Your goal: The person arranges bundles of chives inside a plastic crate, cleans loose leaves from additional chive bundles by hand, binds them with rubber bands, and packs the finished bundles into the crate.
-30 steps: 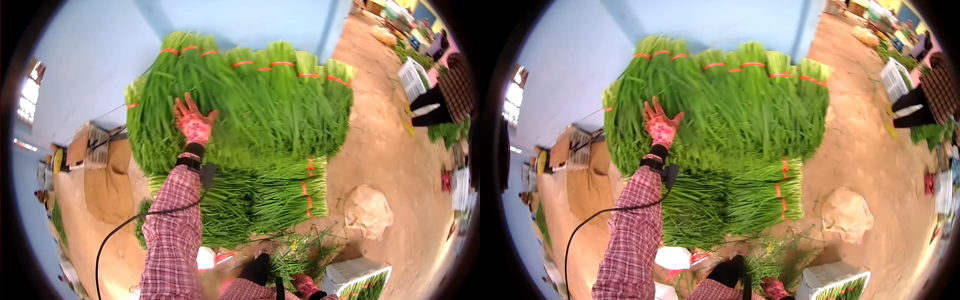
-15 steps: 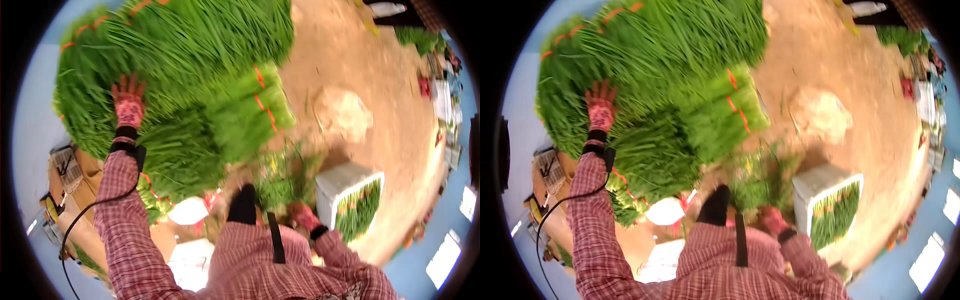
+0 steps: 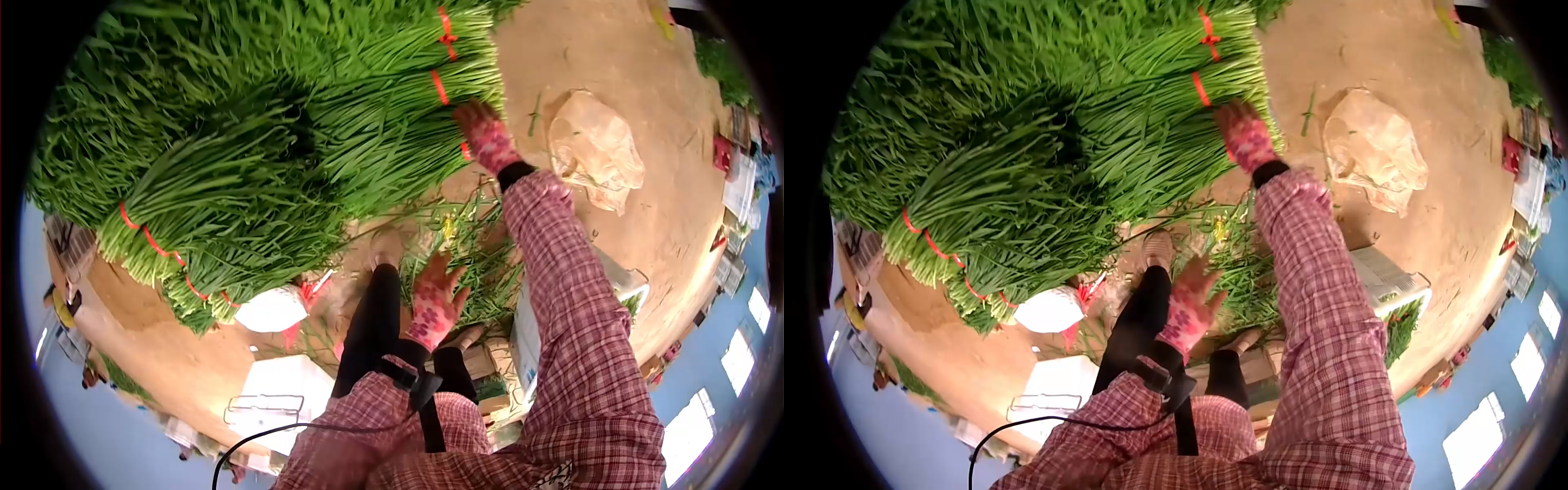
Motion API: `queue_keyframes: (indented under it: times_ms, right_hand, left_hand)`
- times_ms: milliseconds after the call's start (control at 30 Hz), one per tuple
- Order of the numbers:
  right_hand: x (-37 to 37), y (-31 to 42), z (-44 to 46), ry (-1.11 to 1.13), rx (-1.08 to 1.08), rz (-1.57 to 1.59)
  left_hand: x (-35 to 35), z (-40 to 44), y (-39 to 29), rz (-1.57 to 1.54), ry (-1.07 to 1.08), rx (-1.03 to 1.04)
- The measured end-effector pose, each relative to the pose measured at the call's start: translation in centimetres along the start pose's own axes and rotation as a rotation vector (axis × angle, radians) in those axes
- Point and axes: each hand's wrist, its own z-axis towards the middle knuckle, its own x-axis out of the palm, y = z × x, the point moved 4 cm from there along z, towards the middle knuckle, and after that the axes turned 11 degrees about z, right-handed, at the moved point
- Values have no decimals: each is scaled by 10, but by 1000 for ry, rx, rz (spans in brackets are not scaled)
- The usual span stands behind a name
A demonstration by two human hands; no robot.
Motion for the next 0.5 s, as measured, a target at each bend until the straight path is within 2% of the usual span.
queue_keyframes:
  times_ms: [100, 167, 200, 300, 333, 367, 433, 500]
  right_hand:
    - [7, 8, 3, 104, 147, -31]
    - [9, 12, 0, 291, 263, -187]
    - [8, 16, 4, 460, 296, -275]
    - [-11, 20, 21, 542, 107, -156]
    - [-8, 15, 17, 317, 46, -13]
    - [6, -2, 5, 462, 276, 224]
    - [-8, 3, 24, 555, 316, 153]
    - [-16, 18, 41, 818, 360, 91]
  left_hand:
    - [15, -6, 13, 49, 123, -100]
    - [13, 0, 18, -3, 138, -147]
    - [12, 0, 19, -33, 135, -148]
    - [15, 6, 25, -105, 106, -120]
    - [14, 8, 27, -162, 115, -141]
    - [13, 10, 30, -215, 124, -159]
    - [8, 13, 35, -288, 153, -189]
    - [9, 15, 33, -412, 201, -212]
